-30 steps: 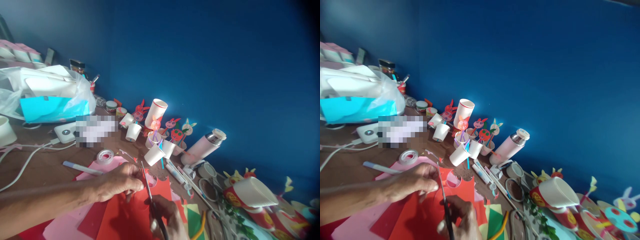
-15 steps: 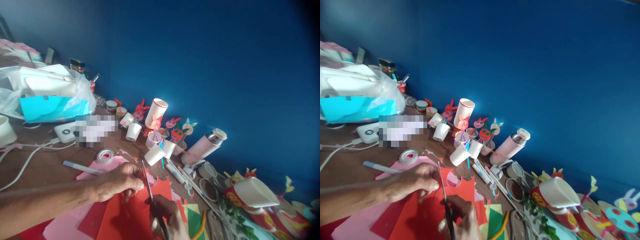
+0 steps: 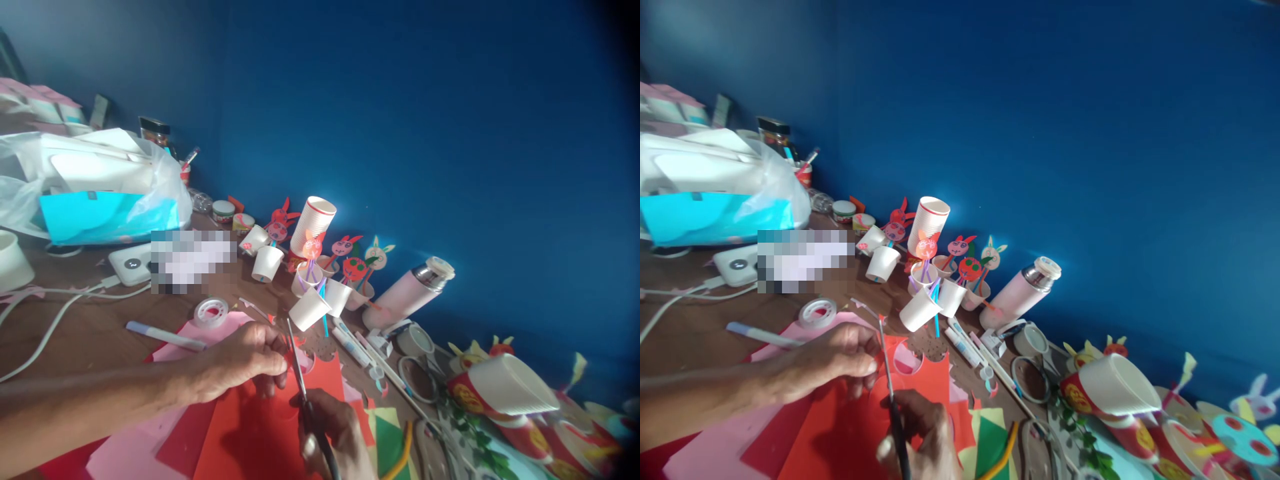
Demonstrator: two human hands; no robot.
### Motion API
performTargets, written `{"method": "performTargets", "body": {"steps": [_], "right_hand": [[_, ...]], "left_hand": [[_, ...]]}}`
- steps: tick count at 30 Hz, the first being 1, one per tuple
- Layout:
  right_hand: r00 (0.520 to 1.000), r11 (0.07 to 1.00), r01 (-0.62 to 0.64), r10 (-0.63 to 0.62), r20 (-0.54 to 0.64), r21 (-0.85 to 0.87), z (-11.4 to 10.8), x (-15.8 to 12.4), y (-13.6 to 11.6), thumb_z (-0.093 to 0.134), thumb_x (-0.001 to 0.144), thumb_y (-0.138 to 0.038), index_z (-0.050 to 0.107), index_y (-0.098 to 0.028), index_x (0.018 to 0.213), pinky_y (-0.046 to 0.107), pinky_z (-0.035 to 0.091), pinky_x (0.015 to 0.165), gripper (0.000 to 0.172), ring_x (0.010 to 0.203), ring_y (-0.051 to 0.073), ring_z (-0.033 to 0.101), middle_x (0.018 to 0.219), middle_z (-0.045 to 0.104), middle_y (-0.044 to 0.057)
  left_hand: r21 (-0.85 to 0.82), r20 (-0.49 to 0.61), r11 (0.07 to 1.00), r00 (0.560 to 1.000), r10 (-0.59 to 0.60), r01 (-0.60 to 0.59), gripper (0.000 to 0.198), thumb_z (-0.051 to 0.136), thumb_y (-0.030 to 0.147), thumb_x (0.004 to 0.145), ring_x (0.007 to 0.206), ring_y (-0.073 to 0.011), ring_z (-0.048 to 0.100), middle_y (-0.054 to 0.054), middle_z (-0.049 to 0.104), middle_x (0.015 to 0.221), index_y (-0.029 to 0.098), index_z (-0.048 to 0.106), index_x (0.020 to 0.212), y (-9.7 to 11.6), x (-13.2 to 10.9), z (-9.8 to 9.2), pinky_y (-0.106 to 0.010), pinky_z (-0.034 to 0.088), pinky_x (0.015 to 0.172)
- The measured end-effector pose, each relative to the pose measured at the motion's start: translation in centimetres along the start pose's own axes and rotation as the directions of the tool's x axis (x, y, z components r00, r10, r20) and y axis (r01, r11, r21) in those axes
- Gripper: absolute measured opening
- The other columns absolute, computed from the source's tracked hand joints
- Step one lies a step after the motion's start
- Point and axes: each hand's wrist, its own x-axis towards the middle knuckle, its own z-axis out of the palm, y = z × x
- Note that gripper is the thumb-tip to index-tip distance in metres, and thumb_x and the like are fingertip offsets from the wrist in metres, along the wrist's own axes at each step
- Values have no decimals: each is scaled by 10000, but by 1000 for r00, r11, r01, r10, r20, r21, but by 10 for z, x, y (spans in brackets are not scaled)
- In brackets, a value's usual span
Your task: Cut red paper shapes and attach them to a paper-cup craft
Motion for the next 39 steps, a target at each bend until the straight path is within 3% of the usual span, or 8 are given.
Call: {"method": "performTargets", "body": {"steps": [15,29,39], "right_hand": [[999,1000,9,-9,-34,-21,0,-1,-3,636,603,-630,653,-157,946,229,451,457,585,466,132,517,510,527,-9],[994,997,49,-54,-93,-54,8,-5,12,611,684,-546,583,-186,1057,284,485,656,519,658,168,577,732,599,33],[993,993,87,-93,-67,-80,7,-3,19,587,681,-597,585,-189,1046,253,470,578,547,604,155,542,645,538,4]], "left_hand": [[-40,3,999,1000,4,-3,180,608,292,673,504,-102,550,-5,623,615,130,546,721,-3,-2,1,-245,433,527],[-41,-33,999,999,14,-15,104,590,240,663,480,-96,521,10,606,549,137,571,661,-2,0,3,-230,416,504],[-62,-52,998,999,7,-10,44,566,176,655,422,-83,522,32,604,493,141,566,629,-2,-1,9,-210,408,458]]}}
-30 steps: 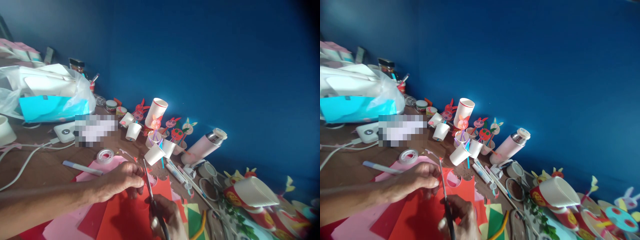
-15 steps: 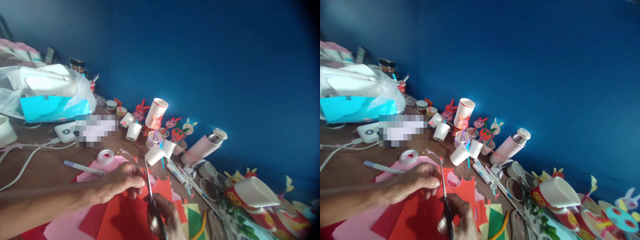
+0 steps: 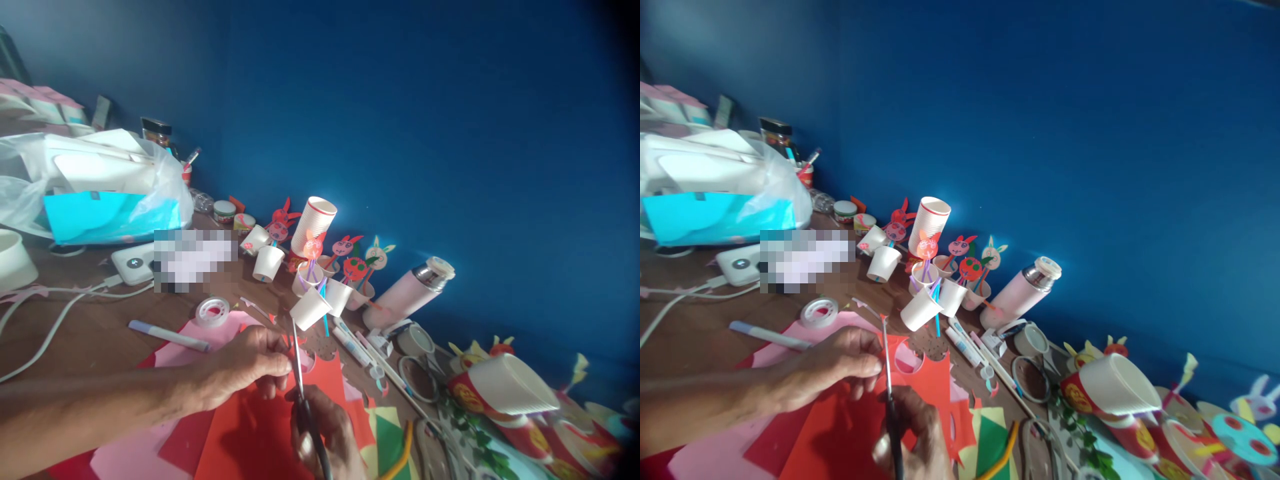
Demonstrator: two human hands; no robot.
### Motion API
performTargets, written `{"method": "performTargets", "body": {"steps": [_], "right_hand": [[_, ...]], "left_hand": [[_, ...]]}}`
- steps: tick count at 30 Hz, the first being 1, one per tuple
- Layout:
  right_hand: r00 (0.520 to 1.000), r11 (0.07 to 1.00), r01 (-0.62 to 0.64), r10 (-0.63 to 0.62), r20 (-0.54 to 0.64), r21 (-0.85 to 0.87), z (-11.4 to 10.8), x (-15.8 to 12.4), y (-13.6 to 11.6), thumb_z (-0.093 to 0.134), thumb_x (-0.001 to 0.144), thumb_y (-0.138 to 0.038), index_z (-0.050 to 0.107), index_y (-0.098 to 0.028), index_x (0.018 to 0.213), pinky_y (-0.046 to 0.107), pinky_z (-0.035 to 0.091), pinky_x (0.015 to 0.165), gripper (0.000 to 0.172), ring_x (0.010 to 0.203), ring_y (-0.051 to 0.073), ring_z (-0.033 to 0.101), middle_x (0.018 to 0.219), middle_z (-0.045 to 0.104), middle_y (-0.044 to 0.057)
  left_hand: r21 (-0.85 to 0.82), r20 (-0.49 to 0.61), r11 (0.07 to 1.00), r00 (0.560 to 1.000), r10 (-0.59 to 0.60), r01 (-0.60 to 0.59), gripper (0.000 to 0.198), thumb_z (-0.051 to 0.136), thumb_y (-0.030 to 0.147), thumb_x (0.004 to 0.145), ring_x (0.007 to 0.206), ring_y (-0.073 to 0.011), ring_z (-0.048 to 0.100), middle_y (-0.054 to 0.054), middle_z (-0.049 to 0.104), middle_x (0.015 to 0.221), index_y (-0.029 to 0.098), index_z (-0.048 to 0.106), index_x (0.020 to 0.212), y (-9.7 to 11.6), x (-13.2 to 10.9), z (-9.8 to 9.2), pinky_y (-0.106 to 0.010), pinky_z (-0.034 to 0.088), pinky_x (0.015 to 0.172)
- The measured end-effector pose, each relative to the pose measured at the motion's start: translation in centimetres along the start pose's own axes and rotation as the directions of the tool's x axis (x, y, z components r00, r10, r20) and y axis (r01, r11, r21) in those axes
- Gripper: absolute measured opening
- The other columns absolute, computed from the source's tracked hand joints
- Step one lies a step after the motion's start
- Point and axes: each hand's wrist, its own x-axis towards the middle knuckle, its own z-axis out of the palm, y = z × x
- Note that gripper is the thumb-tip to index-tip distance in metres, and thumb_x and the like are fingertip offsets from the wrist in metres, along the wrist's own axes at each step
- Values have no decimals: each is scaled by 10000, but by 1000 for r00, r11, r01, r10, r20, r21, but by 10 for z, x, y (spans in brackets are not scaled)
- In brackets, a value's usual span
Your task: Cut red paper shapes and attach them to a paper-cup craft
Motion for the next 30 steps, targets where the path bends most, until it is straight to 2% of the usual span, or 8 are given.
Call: {"method": "performTargets", "body": {"steps": [7,14,21,30], "right_hand": [[1000,1000,-22,21,17,21,1,1,-2,580,666,-627,590,-183,1011,243,461,530,562,547,149,522,592,505,-8],[999,993,13,-18,47,115,3,3,3,597,668,-613,595,-181,998,228,430,469,543,474,118,466,556,489,-23],[995,989,41,-52,81,140,-1,6,3,613,683,-568,610,-176,993,223,432,464,500,475,111,478,567,497,-19],[998,989,-48,43,39,143,-3,1,9,623,652,-605,610,-178,1028,227,436,427,569,465,130,513,569,530,-3]], "left_hand": [[8,11,1000,1000,1,-2,49,561,162,660,412,-75,521,32,606,497,137,561,618,-1,0,-1,-202,406,449],[-1,11,1000,1000,5,-5,74,579,191,665,430,-85,531,18,617,518,135,552,625,-6,5,-4,-210,417,455],[32,2,999,1000,15,-15,114,588,233,673,464,-94,535,8,612,539,138,532,646,-8,4,-6,-220,408,476],[66,-9,997,999,41,-40,186,599,305,683,549,-129,557,-16,616,613,129,545,715,-11,3,-8,-261,419,525]]}}
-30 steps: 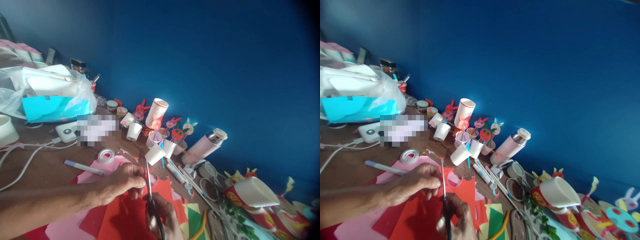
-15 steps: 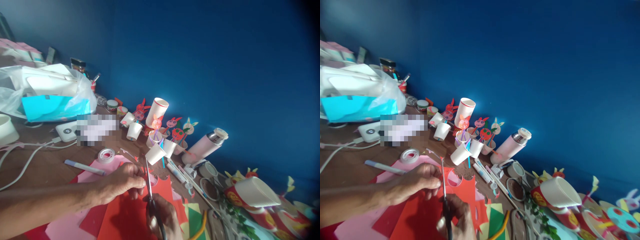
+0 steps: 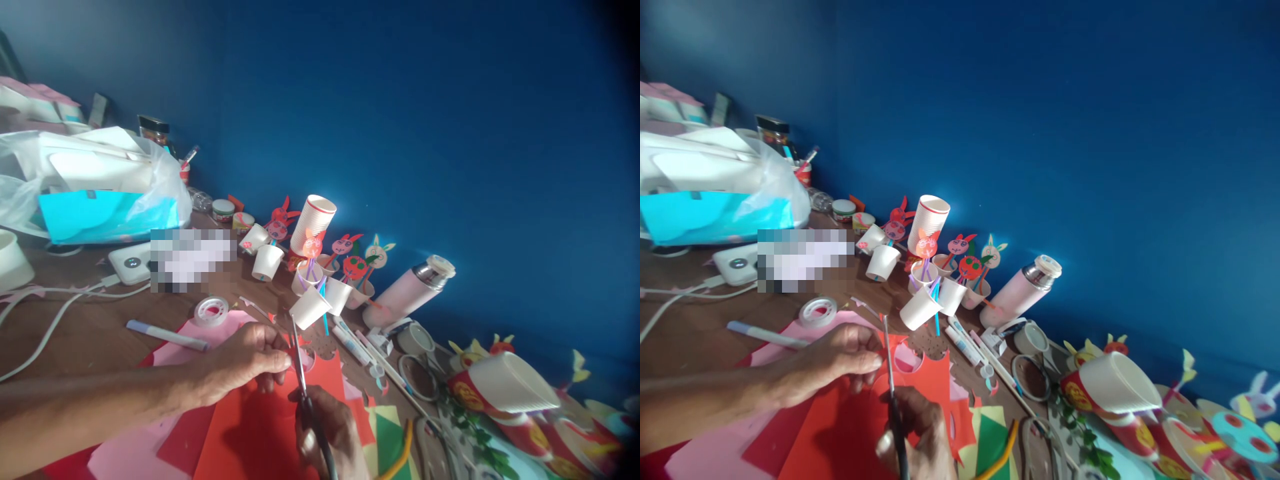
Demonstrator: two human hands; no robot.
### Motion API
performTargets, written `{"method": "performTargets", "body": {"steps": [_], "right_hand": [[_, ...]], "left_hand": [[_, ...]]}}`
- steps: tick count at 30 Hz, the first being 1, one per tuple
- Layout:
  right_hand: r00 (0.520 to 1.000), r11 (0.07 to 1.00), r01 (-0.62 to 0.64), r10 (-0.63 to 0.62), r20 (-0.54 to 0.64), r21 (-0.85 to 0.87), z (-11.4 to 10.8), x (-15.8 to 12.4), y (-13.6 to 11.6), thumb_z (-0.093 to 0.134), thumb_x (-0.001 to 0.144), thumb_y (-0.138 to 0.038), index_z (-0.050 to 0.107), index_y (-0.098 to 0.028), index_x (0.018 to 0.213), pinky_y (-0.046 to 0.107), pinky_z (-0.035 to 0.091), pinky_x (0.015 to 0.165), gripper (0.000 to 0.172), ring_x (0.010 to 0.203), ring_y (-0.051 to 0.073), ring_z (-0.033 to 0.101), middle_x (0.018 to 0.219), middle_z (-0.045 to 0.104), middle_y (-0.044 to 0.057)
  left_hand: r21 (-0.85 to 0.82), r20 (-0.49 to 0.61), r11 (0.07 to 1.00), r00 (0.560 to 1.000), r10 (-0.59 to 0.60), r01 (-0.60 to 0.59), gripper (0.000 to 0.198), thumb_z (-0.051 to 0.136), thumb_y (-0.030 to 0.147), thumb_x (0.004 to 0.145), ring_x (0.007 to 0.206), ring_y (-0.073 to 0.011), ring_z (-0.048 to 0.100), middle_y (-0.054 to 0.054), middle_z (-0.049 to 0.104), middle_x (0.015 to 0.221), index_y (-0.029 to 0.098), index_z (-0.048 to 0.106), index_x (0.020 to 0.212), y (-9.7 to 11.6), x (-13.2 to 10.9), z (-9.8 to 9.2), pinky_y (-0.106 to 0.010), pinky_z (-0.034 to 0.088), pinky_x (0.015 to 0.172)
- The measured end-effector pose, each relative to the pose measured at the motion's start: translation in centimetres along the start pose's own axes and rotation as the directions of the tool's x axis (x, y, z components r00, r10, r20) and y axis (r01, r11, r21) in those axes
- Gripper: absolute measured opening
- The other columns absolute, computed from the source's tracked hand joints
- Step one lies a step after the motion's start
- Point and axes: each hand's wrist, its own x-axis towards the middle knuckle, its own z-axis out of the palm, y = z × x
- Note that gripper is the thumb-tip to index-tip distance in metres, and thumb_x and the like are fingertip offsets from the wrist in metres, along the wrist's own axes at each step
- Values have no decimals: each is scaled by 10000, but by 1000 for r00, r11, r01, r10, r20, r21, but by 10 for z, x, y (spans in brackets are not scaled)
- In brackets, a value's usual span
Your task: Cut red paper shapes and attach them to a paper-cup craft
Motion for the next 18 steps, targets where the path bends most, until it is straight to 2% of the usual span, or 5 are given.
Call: {"method": "performTargets", "body": {"steps": [12,18], "right_hand": [[999,999,37,-37,-16,2,3,2,-5,613,656,-606,626,-175,972,222,421,421,535,451,127,499,529,517,-11],[1000,1000,26,-26,-16,1,5,0,-2,612,664,-595,601,-175,1021,234,432,452,551,463,134,494,508,495,-24]], "left_hand": [[-60,-60,996,997,58,-62,224,603,337,712,527,-101,514,-8,579,617,116,567,703,1,2,0,-259,421,537],[-64,-66,997,997,49,-53,278,627,370,682,523,-105,517,-10,582,636,113,556,760,3,0,4,-266,416,535]]}}
